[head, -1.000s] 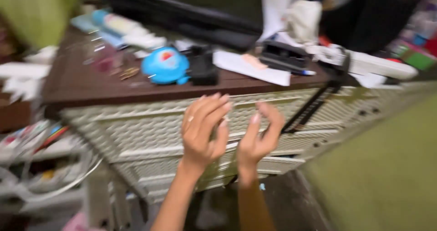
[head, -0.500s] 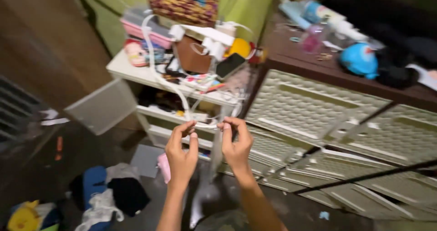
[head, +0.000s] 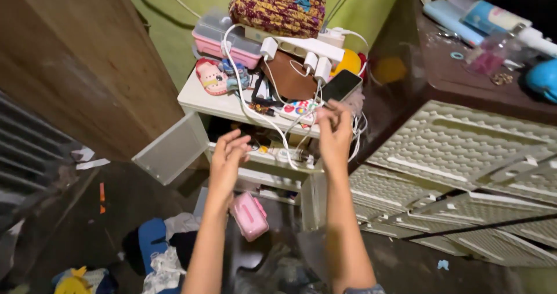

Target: The person is organizing baby items, including diapers and a baby carrier, and putting them into a cabinet.

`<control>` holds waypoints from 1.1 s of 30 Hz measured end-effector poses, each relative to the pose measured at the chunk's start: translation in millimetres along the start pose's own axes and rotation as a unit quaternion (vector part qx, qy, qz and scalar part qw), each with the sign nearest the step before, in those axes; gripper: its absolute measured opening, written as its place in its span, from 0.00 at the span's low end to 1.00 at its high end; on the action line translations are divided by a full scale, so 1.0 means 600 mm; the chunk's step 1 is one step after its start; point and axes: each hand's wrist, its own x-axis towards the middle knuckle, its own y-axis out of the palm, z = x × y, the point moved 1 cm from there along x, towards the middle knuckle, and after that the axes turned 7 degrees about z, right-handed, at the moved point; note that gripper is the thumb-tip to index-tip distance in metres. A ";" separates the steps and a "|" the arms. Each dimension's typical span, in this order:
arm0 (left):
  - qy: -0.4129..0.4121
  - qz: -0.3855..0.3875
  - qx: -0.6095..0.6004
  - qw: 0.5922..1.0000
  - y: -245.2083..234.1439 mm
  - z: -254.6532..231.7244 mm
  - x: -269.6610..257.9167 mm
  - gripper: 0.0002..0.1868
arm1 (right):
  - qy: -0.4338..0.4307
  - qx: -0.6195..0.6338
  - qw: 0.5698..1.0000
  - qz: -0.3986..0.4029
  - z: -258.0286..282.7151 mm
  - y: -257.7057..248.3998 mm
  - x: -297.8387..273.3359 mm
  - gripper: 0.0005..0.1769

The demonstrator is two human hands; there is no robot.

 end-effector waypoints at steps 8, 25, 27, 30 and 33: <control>-0.027 0.043 -0.162 0.986 0.019 -0.042 0.312 0.33 | 0.003 -0.008 1.000 -0.022 -0.089 0.047 0.326 0.37; -0.084 -0.255 -0.027 0.963 0.128 -0.071 0.641 0.44 | 0.142 0.007 0.987 0.075 -0.173 0.107 0.560 0.39; 0.074 -0.145 -0.261 0.952 0.118 -0.044 0.663 0.33 | 0.111 0.044 0.990 0.068 -0.161 0.108 0.555 0.36; 0.130 -0.060 -0.316 0.938 0.103 -0.053 0.659 0.28 | -0.020 0.130 0.989 0.067 -0.121 0.123 0.528 0.33; 0.117 0.050 -0.433 0.892 0.084 -0.094 0.626 0.23 | -0.115 0.102 0.988 0.029 -0.065 0.125 0.486 0.28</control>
